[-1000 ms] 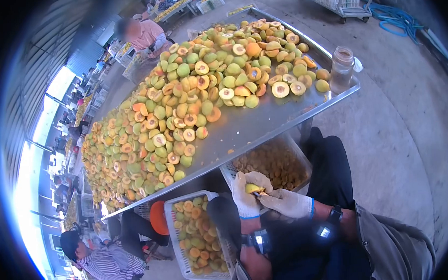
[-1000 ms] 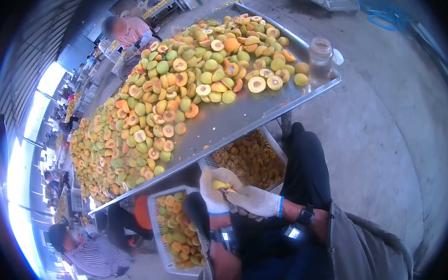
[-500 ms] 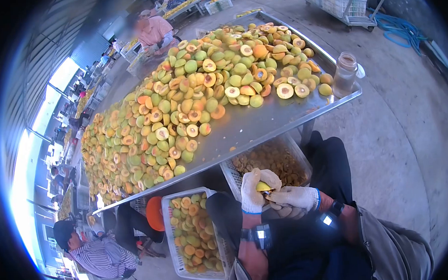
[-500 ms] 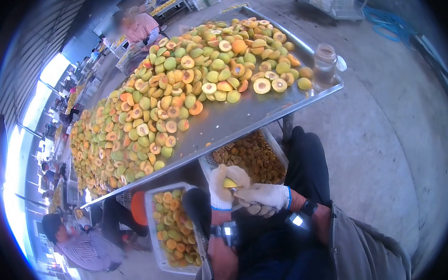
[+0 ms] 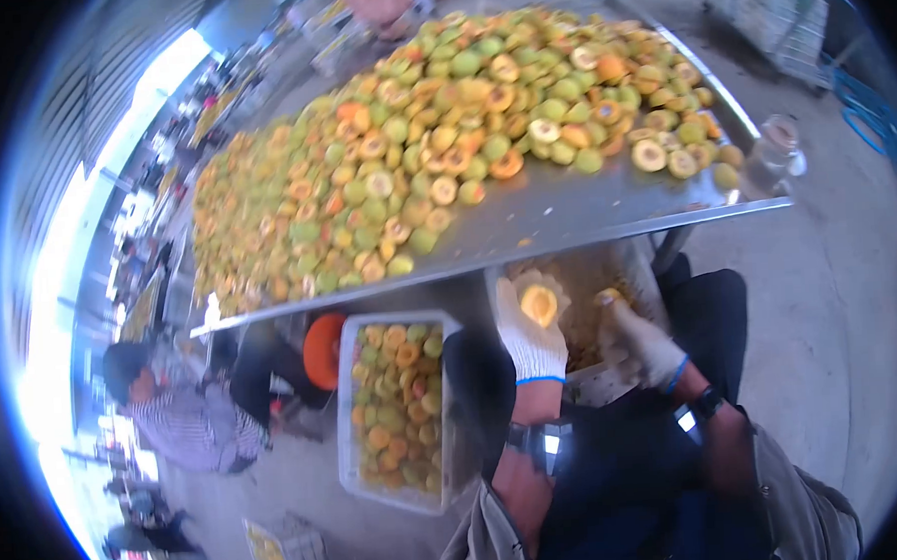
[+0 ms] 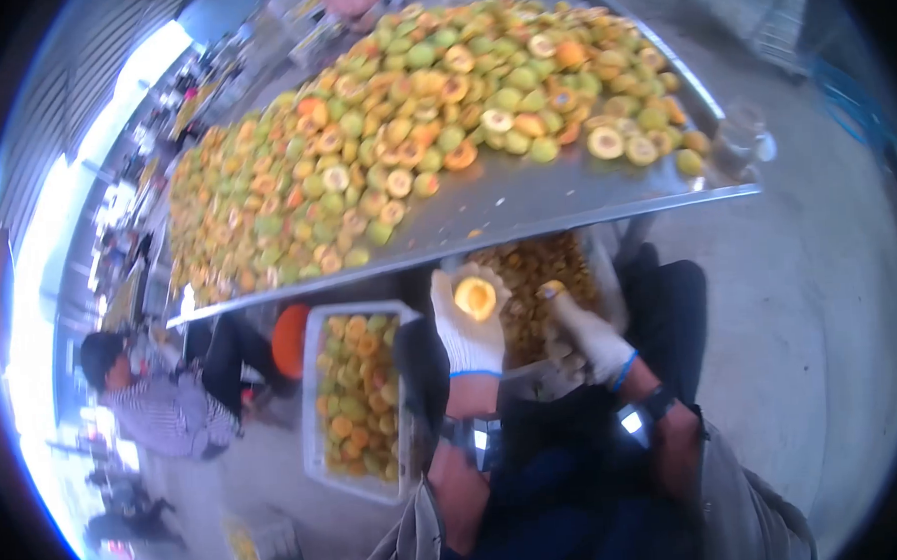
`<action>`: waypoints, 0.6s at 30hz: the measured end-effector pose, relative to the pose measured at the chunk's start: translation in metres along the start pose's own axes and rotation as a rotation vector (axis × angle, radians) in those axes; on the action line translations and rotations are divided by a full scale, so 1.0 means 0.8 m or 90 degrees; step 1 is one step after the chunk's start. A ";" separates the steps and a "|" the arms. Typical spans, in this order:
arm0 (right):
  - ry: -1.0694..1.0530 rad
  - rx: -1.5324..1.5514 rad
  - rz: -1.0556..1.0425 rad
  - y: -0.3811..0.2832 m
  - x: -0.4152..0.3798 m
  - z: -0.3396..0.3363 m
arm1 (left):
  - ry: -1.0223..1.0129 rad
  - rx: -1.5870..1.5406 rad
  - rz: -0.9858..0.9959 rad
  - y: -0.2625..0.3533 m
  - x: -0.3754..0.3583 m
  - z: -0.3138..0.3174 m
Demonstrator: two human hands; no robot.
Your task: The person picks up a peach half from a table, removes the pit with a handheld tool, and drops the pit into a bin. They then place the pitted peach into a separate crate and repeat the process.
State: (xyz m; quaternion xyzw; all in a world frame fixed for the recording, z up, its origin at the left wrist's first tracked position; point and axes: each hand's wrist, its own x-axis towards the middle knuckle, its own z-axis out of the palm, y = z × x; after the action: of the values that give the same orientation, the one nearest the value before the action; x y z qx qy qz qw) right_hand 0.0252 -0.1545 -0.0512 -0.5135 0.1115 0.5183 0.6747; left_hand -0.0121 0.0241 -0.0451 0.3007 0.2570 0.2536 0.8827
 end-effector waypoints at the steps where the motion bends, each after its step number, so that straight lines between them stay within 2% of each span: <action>1: -0.065 0.069 0.001 0.002 0.001 -0.004 | 0.035 0.000 0.022 0.023 -0.002 0.001; 2: 0.012 -0.077 -0.078 0.011 0.008 -0.007 | 0.047 0.064 0.099 0.051 -0.014 0.001; 4: 0.048 -0.165 -0.133 0.016 0.012 -0.007 | 0.115 0.137 0.230 0.089 -0.007 -0.039; 6: 0.056 -0.145 -0.132 0.010 0.007 0.000 | 0.234 0.214 0.308 0.130 -0.008 -0.102; 8: 0.070 -0.115 -0.124 0.012 0.006 0.002 | 0.399 0.375 0.363 0.166 -0.034 -0.143; 10: 0.085 -0.133 -0.157 0.014 0.008 -0.001 | 0.564 0.341 0.384 0.184 -0.030 -0.254; 12: 0.089 -0.139 -0.160 0.009 0.002 0.005 | 0.622 0.402 0.282 0.200 -0.060 -0.313; 13: 0.092 -0.147 -0.169 0.008 0.001 0.009 | 0.624 0.404 0.280 0.202 -0.068 -0.374; 14: 0.093 -0.146 -0.165 0.011 0.005 0.011 | 0.645 0.638 0.246 0.197 -0.070 -0.452; 15: 0.109 -0.192 -0.171 0.016 0.010 0.011 | 0.648 0.872 0.203 0.196 -0.077 -0.466; 16: 0.130 -0.235 -0.183 0.016 0.013 0.011 | 0.703 0.925 0.090 0.196 -0.086 -0.476; 17: 0.069 -0.145 -0.123 0.002 0.000 0.017 | 0.745 0.975 -0.025 0.195 -0.089 -0.456; 18: 0.046 -0.167 -0.120 0.002 0.002 0.014 | 0.705 1.072 0.120 0.189 -0.092 -0.515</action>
State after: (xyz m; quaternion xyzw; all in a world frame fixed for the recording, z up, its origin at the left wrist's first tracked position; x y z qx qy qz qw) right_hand 0.0202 -0.1445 -0.0481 -0.6240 0.0185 0.4438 0.6430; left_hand -0.3605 0.2492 -0.2065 0.6846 0.7010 0.1622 0.1165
